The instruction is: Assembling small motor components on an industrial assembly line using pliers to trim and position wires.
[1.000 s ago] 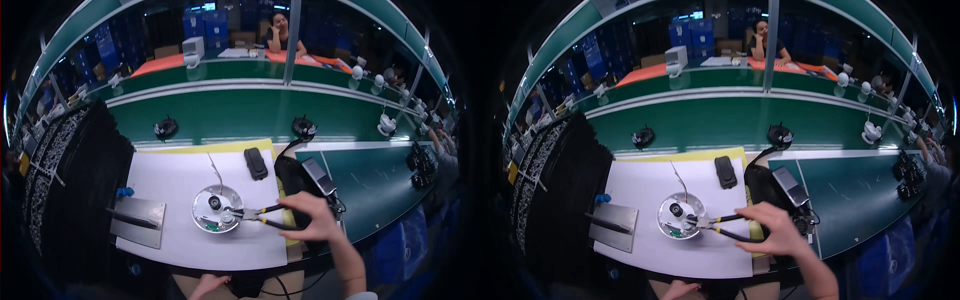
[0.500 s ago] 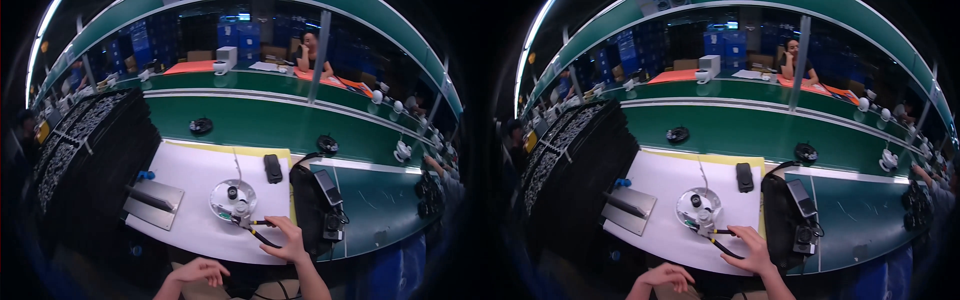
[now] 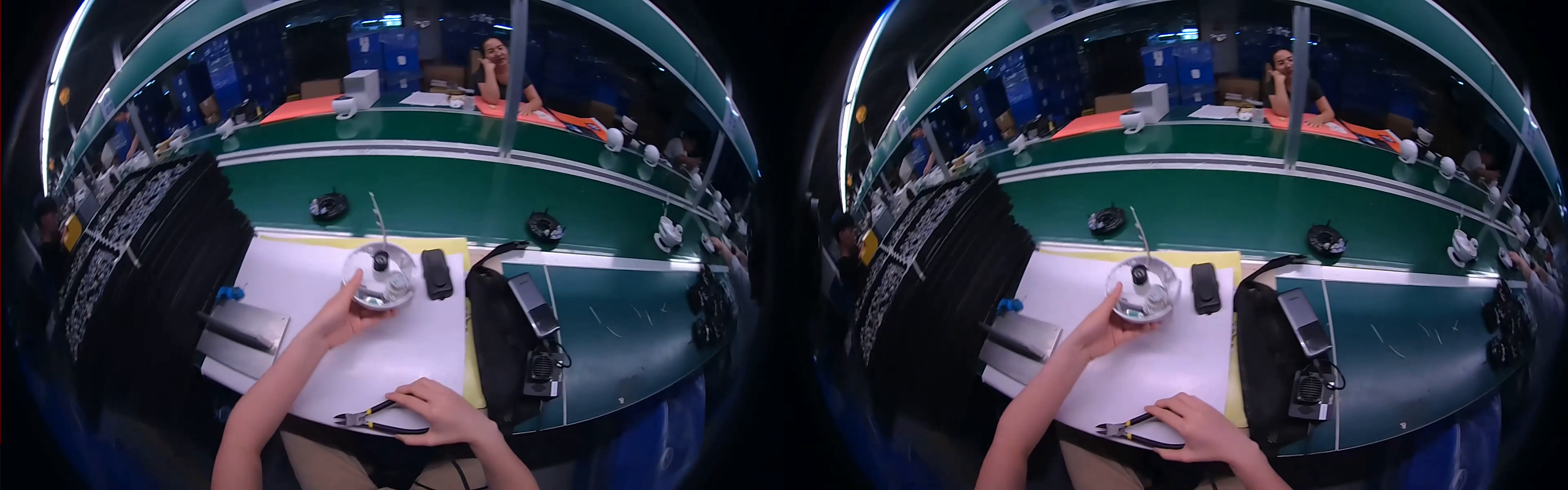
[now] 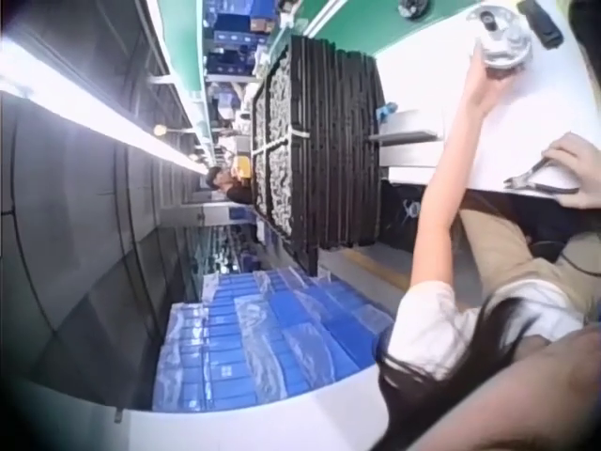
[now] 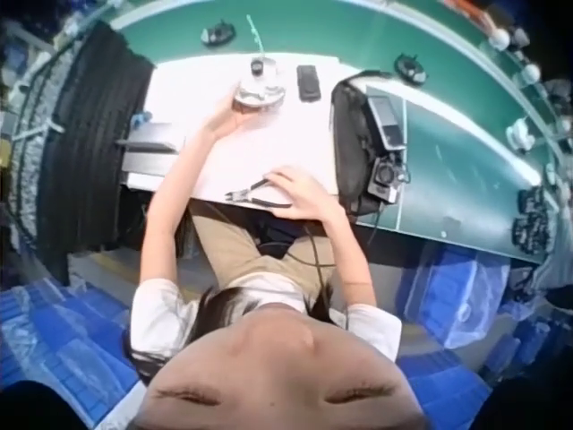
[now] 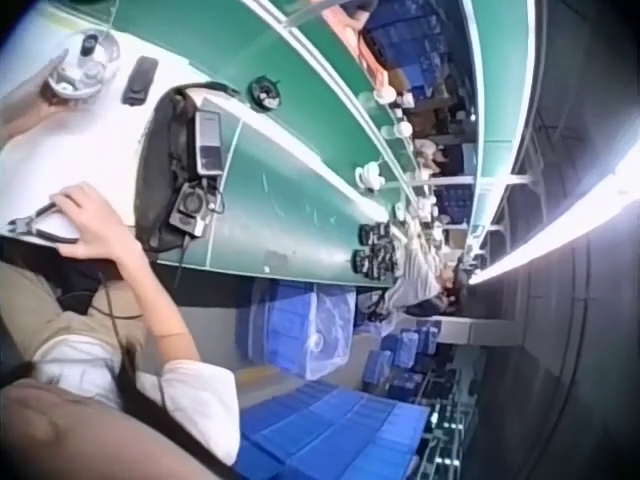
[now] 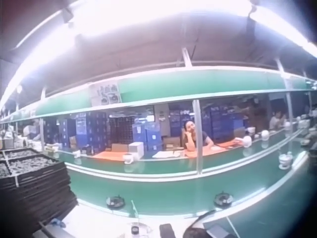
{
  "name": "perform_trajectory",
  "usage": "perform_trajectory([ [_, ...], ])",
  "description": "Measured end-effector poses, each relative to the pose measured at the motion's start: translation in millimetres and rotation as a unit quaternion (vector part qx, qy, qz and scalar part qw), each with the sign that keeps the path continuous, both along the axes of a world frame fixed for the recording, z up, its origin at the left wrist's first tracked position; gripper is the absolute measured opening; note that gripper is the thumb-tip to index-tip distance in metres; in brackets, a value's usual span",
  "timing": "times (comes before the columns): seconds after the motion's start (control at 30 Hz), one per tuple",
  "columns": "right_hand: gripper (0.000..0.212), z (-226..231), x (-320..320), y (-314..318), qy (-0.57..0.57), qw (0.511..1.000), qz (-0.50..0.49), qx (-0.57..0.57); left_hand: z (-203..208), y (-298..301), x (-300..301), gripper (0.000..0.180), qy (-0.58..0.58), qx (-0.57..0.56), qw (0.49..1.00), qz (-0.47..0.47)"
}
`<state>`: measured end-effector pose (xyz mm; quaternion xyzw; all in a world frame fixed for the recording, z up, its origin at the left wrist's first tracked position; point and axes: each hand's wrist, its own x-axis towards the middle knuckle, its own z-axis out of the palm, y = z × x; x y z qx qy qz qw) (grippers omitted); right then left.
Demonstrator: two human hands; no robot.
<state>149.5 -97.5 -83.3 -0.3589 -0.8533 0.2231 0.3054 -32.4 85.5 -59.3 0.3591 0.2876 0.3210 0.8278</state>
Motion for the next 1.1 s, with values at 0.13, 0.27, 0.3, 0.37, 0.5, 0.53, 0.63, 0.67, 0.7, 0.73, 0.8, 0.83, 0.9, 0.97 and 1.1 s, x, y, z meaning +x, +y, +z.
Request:
perform_trajectory([
  [0.13, 0.063, -7.4, 3.3, -0.5, -0.022, 0.999, -0.024, 0.025, 8.0, 90.2, 44.3, 0.064, -0.067, 0.010, 0.997, 0.036],
  [0.27, 0.064, 4.1, -1.6, -4.1, -0.022, 0.999, -0.031, 0.009, -2.8, 178.0, 71.9, 0.066, -0.076, -0.011, 0.997, 0.031],
  [0.3, 0.063, 3.1, -0.3, -3.7, -0.025, 0.999, -0.033, 0.012, -6.1, 189.9, 82.1, 0.067, -0.085, 0.024, 0.996, 0.010],
  [0.37, 0.063, 3.6, 1.3, -5.5, -0.020, 0.998, -0.055, 0.007, -13.8, 206.6, 103.3, 0.068, -0.055, 0.025, 0.998, 0.005],
  [0.5, 0.048, 12.0, -1.5, -3.0, -0.030, 0.993, -0.086, 0.076, -36.1, 234.2, 114.4, 0.072, -0.010, 0.025, 0.999, 0.028],
  [0.53, 0.034, 14.4, -2.3, -2.6, -0.047, 0.984, -0.099, 0.140, -40.4, 236.5, 114.4, 0.073, -0.007, 0.024, 0.998, 0.065],
  [0.63, 0.061, 10.4, -0.9, -0.3, -0.028, 0.994, -0.101, 0.015, -29.7, 228.4, 115.9, 0.072, 0.116, 0.034, 0.987, 0.102],
  [0.67, 0.061, 5.7, 1.2, -0.2, -0.029, 0.994, -0.103, 0.013, -19.0, 215.2, 118.3, 0.071, 0.225, 0.030, 0.968, 0.111],
  [0.7, 0.061, -1.0, 4.8, 0.1, -0.033, 0.992, -0.118, 0.021, -4.8, 187.9, 122.2, 0.066, 0.270, 0.090, 0.949, 0.137],
  [0.73, 0.061, -3.4, 3.2, 1.1, -0.034, 0.991, -0.123, 0.033, 0.6, 182.1, 107.8, 0.066, 0.271, 0.090, 0.947, 0.144],
  [0.8, 0.061, -2.8, 0.8, 2.8, -0.032, 0.991, -0.125, 0.042, 10.2, 168.3, 85.2, 0.052, 0.244, 0.192, 0.939, 0.146],
  [0.83, 0.060, -3.1, -1.3, 3.8, -0.031, 0.988, -0.141, 0.052, 17.1, 160.6, 70.5, 0.037, 0.231, 0.198, 0.940, 0.154],
  [0.9, 0.058, 0.6, -2.8, 1.8, -0.029, 0.980, -0.185, 0.069, 56.6, 112.3, 50.7, 0.029, 0.193, 0.236, 0.936, 0.174],
  [0.97, 0.058, -0.6, 6.1, -0.8, -0.020, 0.969, -0.232, 0.086, 90.2, 67.1, 48.8, 0.019, 0.112, 0.296, 0.929, 0.191],
  [1.1, 0.058, 11.2, 1.8, -0.2, 0.048, 0.936, -0.325, 0.124, 113.7, -25.7, 12.8, 0.011, -0.026, 0.398, 0.878, 0.265],
])
